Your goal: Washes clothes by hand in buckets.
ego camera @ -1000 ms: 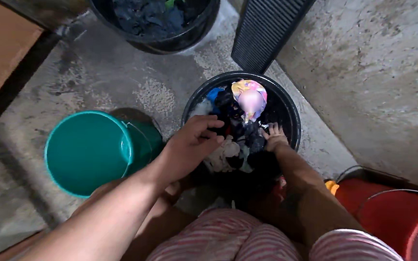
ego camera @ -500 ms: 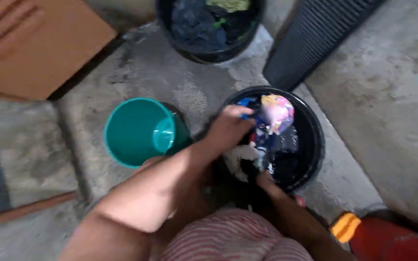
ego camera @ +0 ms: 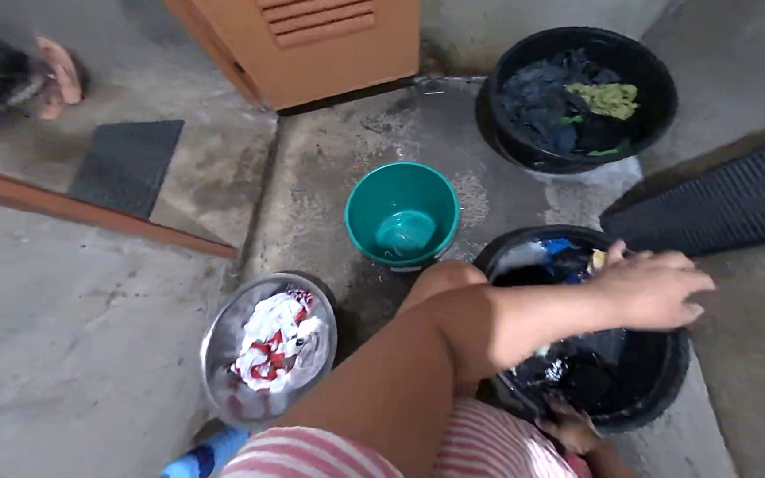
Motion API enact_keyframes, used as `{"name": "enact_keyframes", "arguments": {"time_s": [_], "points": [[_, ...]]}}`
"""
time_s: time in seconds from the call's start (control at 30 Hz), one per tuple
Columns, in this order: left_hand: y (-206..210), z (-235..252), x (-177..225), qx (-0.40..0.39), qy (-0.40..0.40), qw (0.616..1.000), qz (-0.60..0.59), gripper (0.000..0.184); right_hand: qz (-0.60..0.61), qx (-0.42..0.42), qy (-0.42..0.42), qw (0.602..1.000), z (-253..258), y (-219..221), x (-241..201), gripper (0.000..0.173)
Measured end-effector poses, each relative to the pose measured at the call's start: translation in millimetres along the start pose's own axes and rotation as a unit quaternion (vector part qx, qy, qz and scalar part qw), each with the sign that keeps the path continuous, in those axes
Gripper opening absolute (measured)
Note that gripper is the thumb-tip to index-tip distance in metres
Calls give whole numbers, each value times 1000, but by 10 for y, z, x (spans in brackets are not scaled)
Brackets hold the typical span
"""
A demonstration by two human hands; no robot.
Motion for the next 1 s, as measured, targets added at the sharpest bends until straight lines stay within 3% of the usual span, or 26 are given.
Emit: {"name": "enact_keyframes", "arguments": {"time_s": [0.1,0.17,0.2,0.33,0.4,0.57,0.67,0.73,0.83,0.93,1.0], "points": [[-764,-326,5,142,40,987,-64,34,-38,40,30,998,-93,-23,-128,93],[-1059,-460,-317,209,23,966,-149,35,-9,59,28,998,-81,-24,-217,95],[-1020,-477,-572,201,-26,958,-203,38,16,62,24,998,-43,2,-230,93],[-344,-603,-1319,70,-245,919,-303,51,183,65,-3,981,48,-74,-277,56],[-109,-730,-1483,56,-332,877,-342,54,233,91,-2,968,58,-180,-176,50],[21,-701,-1680,160,-402,797,-423,51,122,106,76,984,-115,-283,282,55],[325,-747,-1812,196,-440,769,-421,61,106,156,93,978,-282,-511,550,53],[706,-890,-2077,211,-475,752,-405,61,176,259,120,942,-450,-732,808,56],[1355,-1251,-2572,198,-552,712,-385,56,295,403,195,844,-573,-990,1377,78],[1781,-1501,-2740,126,-611,692,-364,60,408,354,242,806,-420,-1023,1740,100],[1848,-1465,-2699,91,-630,693,-339,75,478,321,239,782,-351,-1000,1803,96]]}}
Point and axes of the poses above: each hand's wrist, its own z-axis towards the middle knuckle, its own y-axis out of the palm, x = y × z, the point moved 10 cm from there along z, towards the middle knuckle, and after that the axes turned 3 degrees about -x, right-handed, at the moved point
